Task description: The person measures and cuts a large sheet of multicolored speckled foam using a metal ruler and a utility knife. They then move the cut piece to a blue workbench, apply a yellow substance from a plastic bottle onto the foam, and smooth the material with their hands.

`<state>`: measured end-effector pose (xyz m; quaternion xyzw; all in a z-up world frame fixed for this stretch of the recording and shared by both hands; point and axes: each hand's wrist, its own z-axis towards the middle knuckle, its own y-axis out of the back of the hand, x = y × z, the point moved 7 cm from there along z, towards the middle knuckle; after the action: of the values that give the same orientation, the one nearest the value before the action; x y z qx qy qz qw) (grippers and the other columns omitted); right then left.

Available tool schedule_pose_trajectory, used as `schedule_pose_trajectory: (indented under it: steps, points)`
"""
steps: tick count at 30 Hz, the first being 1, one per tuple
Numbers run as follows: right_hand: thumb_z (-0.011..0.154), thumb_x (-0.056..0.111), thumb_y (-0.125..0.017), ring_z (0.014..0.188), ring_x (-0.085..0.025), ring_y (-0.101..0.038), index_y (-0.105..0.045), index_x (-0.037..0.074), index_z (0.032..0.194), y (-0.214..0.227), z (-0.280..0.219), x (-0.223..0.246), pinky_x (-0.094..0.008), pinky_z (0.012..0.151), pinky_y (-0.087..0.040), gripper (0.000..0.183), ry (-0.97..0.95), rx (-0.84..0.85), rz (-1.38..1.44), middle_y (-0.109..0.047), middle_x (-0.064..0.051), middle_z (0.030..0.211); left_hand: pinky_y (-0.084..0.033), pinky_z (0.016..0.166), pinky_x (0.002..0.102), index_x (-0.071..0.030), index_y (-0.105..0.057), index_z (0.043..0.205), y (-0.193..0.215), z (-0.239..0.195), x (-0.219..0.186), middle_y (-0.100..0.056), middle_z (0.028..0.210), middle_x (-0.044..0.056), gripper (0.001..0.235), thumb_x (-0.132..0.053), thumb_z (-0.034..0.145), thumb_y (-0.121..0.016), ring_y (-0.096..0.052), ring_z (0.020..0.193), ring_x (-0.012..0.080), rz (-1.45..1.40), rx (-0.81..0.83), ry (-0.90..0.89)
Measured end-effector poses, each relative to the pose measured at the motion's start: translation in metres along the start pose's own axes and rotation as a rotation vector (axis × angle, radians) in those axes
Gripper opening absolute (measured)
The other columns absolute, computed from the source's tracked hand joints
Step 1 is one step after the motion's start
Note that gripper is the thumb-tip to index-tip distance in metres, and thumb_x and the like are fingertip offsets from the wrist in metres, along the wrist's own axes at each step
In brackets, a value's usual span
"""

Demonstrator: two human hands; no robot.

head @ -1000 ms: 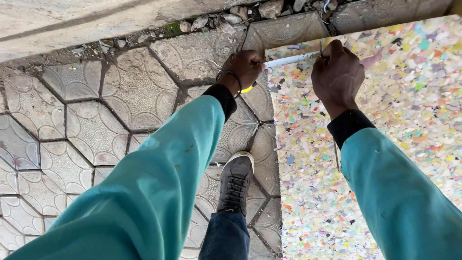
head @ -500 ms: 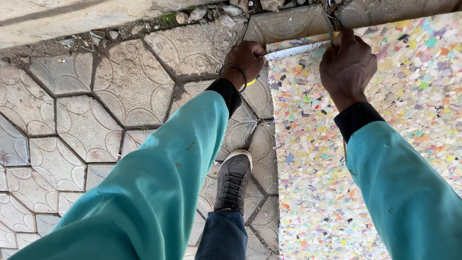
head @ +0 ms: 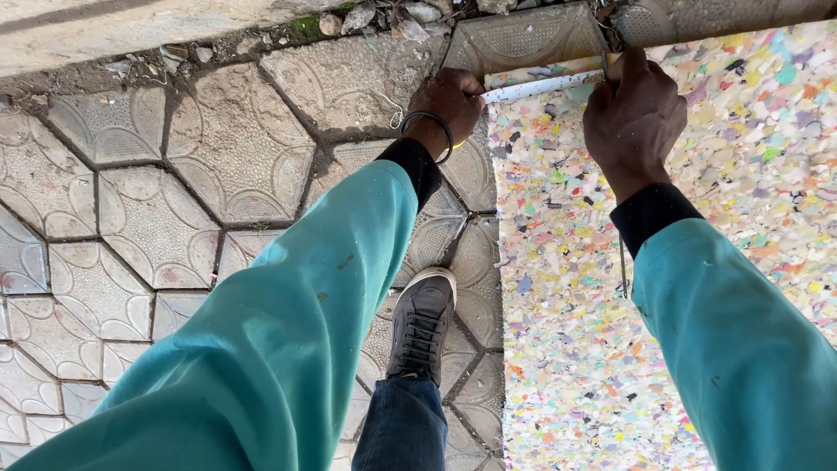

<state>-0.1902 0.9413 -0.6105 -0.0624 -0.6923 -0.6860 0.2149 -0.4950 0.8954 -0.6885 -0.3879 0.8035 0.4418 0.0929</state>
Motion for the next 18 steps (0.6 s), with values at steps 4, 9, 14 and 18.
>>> schedule_pose_trajectory:
  steps: [4, 9, 14, 18]
  points:
    - [0.115, 0.009, -0.08, 0.076, -0.052, -0.078, -0.081, 0.013, 0.124, 0.001, 0.0, 0.001, -0.063, 0.053, -0.049, 0.01, 0.018, -0.014, -0.003, -0.087, -0.015, 0.104, -0.069, 0.084, 0.051, -0.03, -0.099, 0.105, 0.001, -0.002, -0.004, -0.097, 0.104, -0.001, 0.014, -0.035, 0.107, -0.086, -0.089, 0.099, 0.0263, -0.008, 0.003, -0.007]
    - [0.117, 0.013, -0.081, 0.074, -0.053, -0.077, -0.074, 0.014, 0.118, -0.003, 0.002, -0.002, -0.063, 0.053, -0.048, 0.007, -0.004, -0.008, -0.01, -0.084, -0.014, 0.101, -0.071, 0.096, 0.053, -0.033, -0.099, 0.116, -0.011, 0.013, 0.005, -0.098, 0.119, -0.001, 0.015, -0.04, 0.107, -0.088, -0.09, 0.113, 0.0323, 0.051, -0.014, 0.007]
    - [0.116, 0.013, -0.079, 0.078, -0.056, -0.078, -0.075, 0.015, 0.119, -0.002, 0.002, 0.0, -0.066, 0.055, -0.049, 0.005, -0.021, 0.015, -0.005, -0.086, -0.015, 0.104, -0.07, 0.099, 0.054, -0.034, -0.097, 0.119, -0.001, -0.002, -0.003, -0.098, 0.122, -0.003, 0.02, -0.036, 0.108, -0.08, -0.089, 0.117, 0.0329, 0.023, -0.008, 0.017]
    - [0.111, 0.007, -0.075, 0.071, -0.047, -0.072, -0.073, 0.014, 0.115, -0.004, 0.003, 0.0, -0.059, 0.052, -0.042, 0.008, -0.009, 0.01, -0.017, -0.081, -0.013, 0.096, -0.07, 0.101, 0.057, -0.035, -0.094, 0.128, -0.005, -0.001, 0.0, -0.099, 0.13, -0.003, 0.024, -0.033, 0.107, -0.081, -0.09, 0.119, 0.0373, -0.022, -0.051, -0.006]
